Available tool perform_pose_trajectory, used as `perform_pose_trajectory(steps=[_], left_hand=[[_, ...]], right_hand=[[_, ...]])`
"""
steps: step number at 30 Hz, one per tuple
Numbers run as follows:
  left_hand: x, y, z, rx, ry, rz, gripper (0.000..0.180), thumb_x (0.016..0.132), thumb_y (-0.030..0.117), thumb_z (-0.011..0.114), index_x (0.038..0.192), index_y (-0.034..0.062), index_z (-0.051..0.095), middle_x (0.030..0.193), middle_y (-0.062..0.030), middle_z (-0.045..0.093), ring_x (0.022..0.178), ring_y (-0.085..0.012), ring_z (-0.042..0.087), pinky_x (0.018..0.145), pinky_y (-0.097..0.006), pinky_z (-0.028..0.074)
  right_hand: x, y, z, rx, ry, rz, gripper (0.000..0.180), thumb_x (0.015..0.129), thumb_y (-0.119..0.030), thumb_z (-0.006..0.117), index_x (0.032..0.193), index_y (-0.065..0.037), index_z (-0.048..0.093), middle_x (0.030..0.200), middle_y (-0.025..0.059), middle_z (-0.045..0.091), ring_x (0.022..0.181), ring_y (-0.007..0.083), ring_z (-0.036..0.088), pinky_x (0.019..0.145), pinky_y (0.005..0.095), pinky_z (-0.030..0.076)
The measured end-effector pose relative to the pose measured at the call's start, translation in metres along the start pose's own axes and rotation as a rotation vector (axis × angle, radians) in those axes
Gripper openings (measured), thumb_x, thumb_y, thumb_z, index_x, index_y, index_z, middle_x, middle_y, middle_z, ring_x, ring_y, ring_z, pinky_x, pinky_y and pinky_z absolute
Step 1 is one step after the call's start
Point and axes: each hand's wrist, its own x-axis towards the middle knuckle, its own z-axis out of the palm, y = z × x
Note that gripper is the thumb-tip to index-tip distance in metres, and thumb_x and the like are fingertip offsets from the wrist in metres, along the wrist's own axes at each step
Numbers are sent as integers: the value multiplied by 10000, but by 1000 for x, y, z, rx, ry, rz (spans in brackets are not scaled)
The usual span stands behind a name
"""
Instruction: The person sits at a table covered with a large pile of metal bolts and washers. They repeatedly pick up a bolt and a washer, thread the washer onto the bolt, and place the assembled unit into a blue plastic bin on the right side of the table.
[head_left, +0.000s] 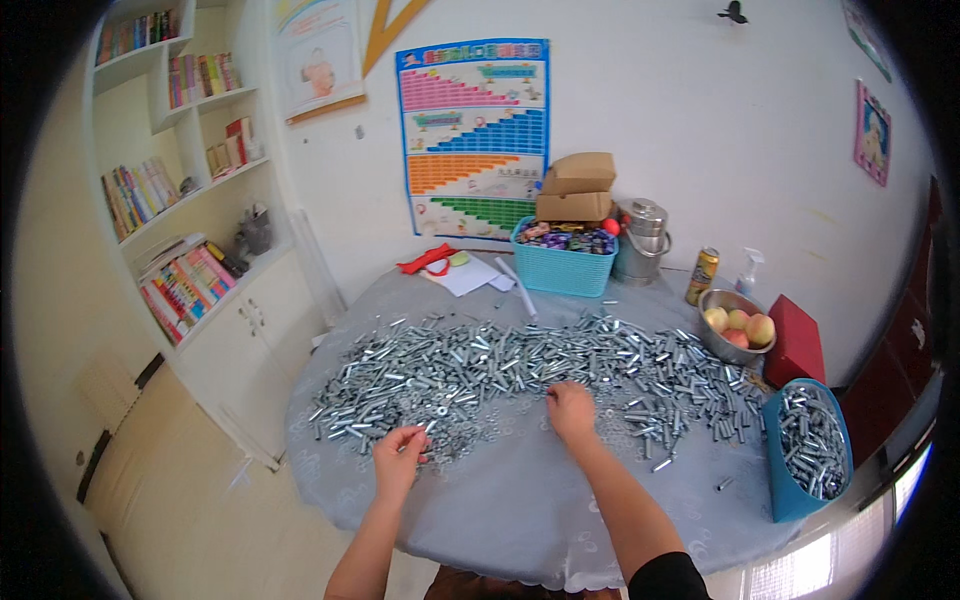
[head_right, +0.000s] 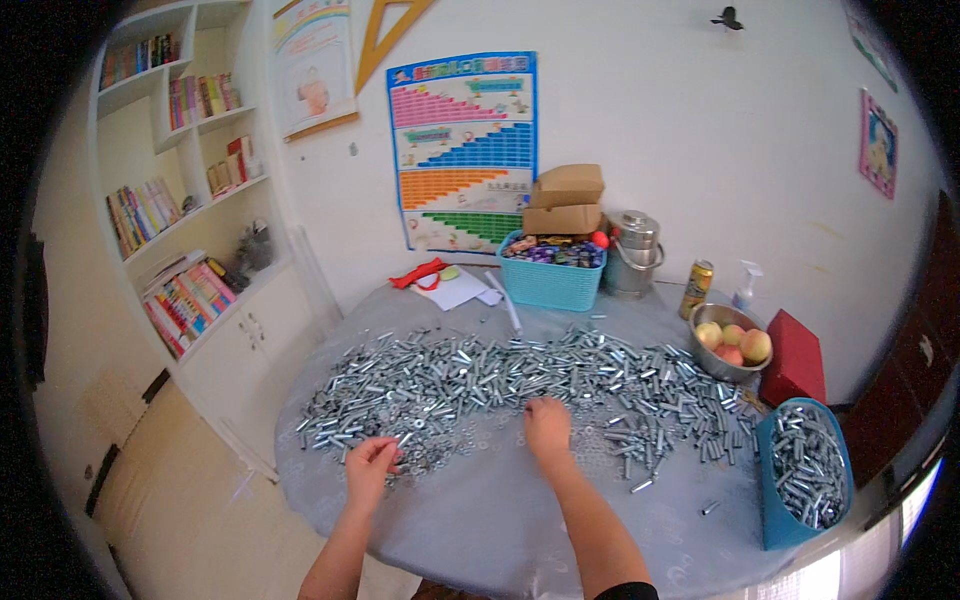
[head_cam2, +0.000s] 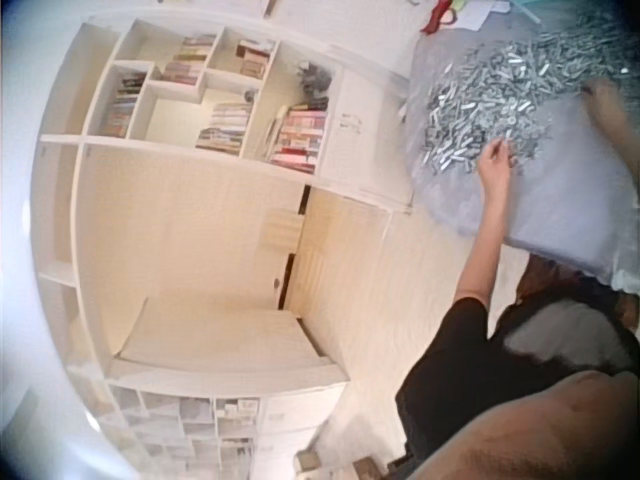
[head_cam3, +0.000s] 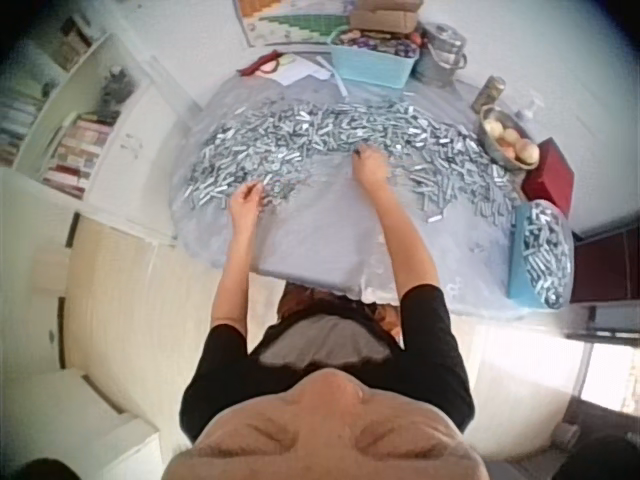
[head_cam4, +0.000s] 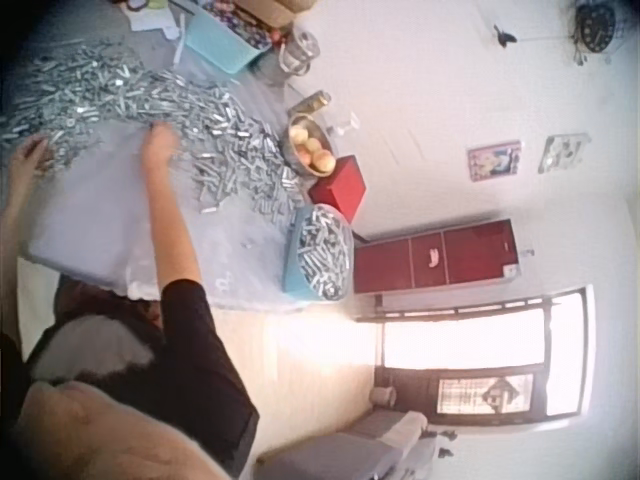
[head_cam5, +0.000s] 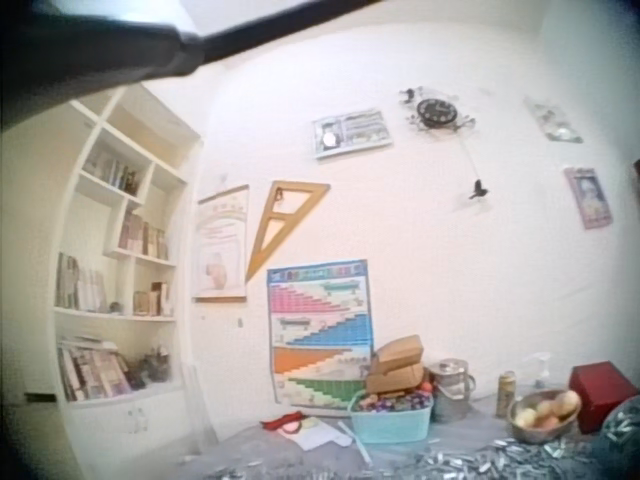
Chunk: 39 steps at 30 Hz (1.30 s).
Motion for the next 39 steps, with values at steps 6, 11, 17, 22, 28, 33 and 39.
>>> perform_pose_trajectory(steps=[6, 11, 17, 22, 28, 33, 39], left_hand=[[5, 1, -52, 536, -109, 222, 188, 666, 63, 714, 848, 58, 671, 819, -52, 614, 796, -181, 557, 679, -289, 461], [-8, 2, -35, 918, -193, 462, 223, 618, 110, 739, 829, 81, 673, 857, -72, 568, 880, -269, 500, 772, -348, 426], [-5, -1, -19, 994, -237, 588, 170, 638, 79, 705, 800, 61, 658, 801, -67, 544, 827, -253, 498, 715, -349, 429], [-6, -5, -11, 894, -185, 552, 183, 649, 82, 720, 818, 61, 654, 856, -78, 569, 851, -261, 517, 733, -336, 434], [-23, -4, 32, 437, -279, 387, 184, 705, 82, 706, 875, 56, 640, 891, -64, 615, 849, -214, 538, 695, -302, 446], [-32, 2, 57, 403, -343, 395, 179, 720, 65, 688, 889, 49, 631, 857, -47, 631, 838, -209, 534, 689, -299, 452], [-33, 1, 64, 391, -348, 366, 178, 713, 66, 692, 879, 51, 629, 853, -40, 632, 815, -205, 529, 659, -304, 441]], right_hand=[[5, -2, 11, -132, 62, 25, 151, 687, -181, 682, 762, -70, 613, 777, 110, 607, 762, 297, 583, 679, 408, 460], [5, -3, 9, -149, 17, 42, 131, 675, -185, 656, 707, -64, 616, 729, 116, 616, 725, 293, 588, 654, 411, 464], [-19, -8, -26, 27, -35, 85, 149, 686, -172, 646, 758, -42, 629, 754, 131, 626, 708, 272, 601, 627, 366, 472], [-49, -22, -54, 581, -162, 256, 148, 748, -121, 665, 868, -37, 643, 764, 60, 629, 698, 133, 582, 637, 251, 456], [-71, -43, -55, 972, -260, 159, 130, 806, -94, 637, 929, -54, 646, 826, 2, 607, 724, 99, 524, 683, 235, 442], [-72, -57, -69, 885, -305, 81, 129, 808, -95, 639, 930, -54, 644, 855, 18, 620, 782, 105, 548, 725, 242, 442], [-71, -52, -69, 767, -264, -22, 131, 790, -88, 649, 915, -51, 649, 876, 52, 636, 806, 163, 584, 724, 285, 461]])
